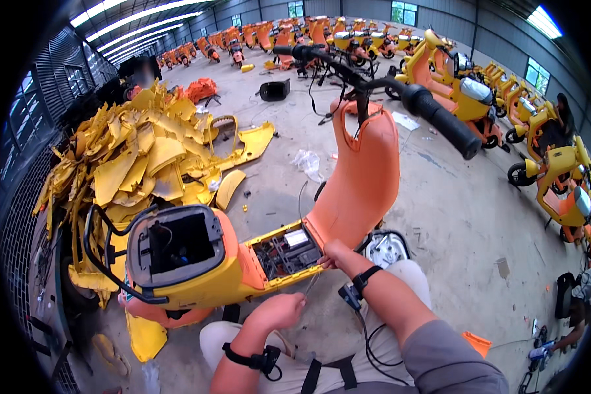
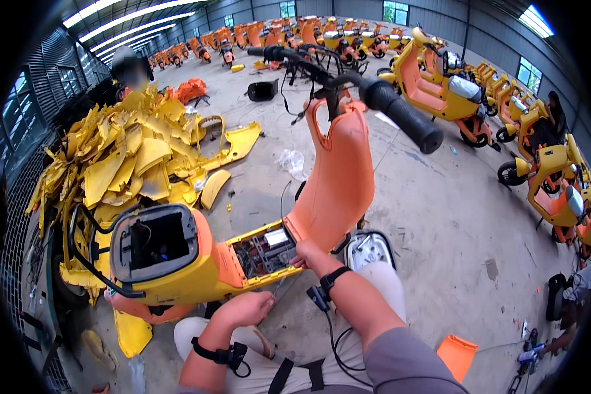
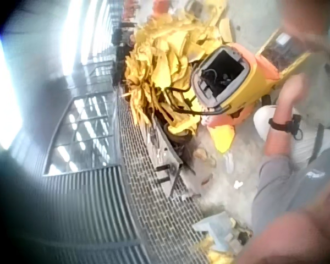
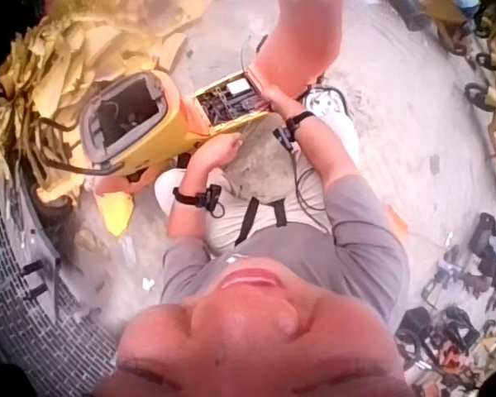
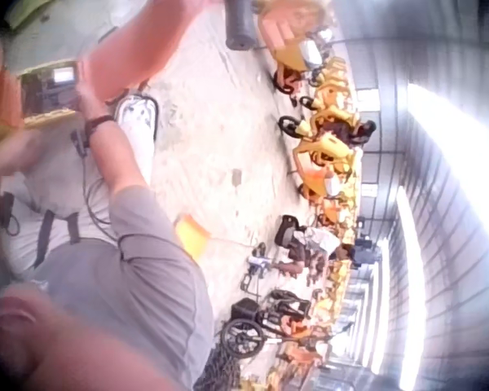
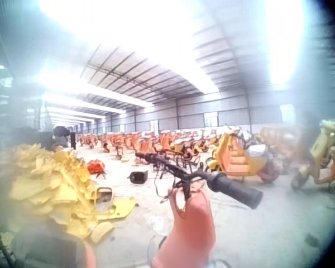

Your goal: The person repairs an electric scooter by holding, twisting, and connecting thin wires in the open compartment by hand.

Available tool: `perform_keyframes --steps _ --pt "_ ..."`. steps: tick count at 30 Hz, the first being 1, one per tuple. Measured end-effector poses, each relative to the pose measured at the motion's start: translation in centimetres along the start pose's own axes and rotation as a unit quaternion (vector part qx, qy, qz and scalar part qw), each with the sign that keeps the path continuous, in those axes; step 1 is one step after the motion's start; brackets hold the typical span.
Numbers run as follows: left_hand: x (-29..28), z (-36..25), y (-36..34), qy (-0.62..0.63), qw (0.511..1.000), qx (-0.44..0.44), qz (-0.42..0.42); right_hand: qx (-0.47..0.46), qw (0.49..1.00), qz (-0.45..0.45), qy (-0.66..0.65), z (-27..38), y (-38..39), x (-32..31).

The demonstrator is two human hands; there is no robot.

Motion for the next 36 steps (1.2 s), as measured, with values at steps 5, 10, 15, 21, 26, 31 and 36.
perform_keyframes --steps 5,10,15,21,26,31,36 --pt "-1.3 0.2 0.9 0.035 0.998 0.023 -0.05 0.09 0.969 0.048 0.223 -3.5 -2.6 -1.3" --pt "-2.4 -1.0 2.3 0.025 0.998 0.01 -0.051 0.082 0.972 0.092 0.202 -6.2 -4.1 -2.4" --pt "-1.3 0.2 2.7 0.021 0.997 0.021 -0.07 0.024 0.956 0.062 0.287 -8.1 -3.3 -1.5" --pt "-1.1 0.1 2.6 0.02 0.998 -0.012 -0.053 0.087 0.953 0.062 0.285 -10.9 -1.0 -3.6" --pt "-2.1 -1.2 2.6 0.03 0.996 0.022 -0.081 0.156 0.894 0.123 0.401 -11.3 1.1 -5.1" --pt "-2.2 -1.1 2.1 0.02 0.998 -0.02 -0.047 0.182 0.759 0.31 0.543 -10.7 3.5 -2.3" --pt "-2.2 -1.4 1.3 0.024 0.999 -0.006 -0.041 0.217 0.689 0.371 0.584 -12.2 4.0 -0.6"
Point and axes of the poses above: each hand's wrist, its own y-axis away from the middle knuckle, its own x-axis out of the palm, z = x × y, the point moved 3 cm from there along -y, towards the middle knuckle, and after that the axes turned 7 degrees about z, right-handed, at the moved point
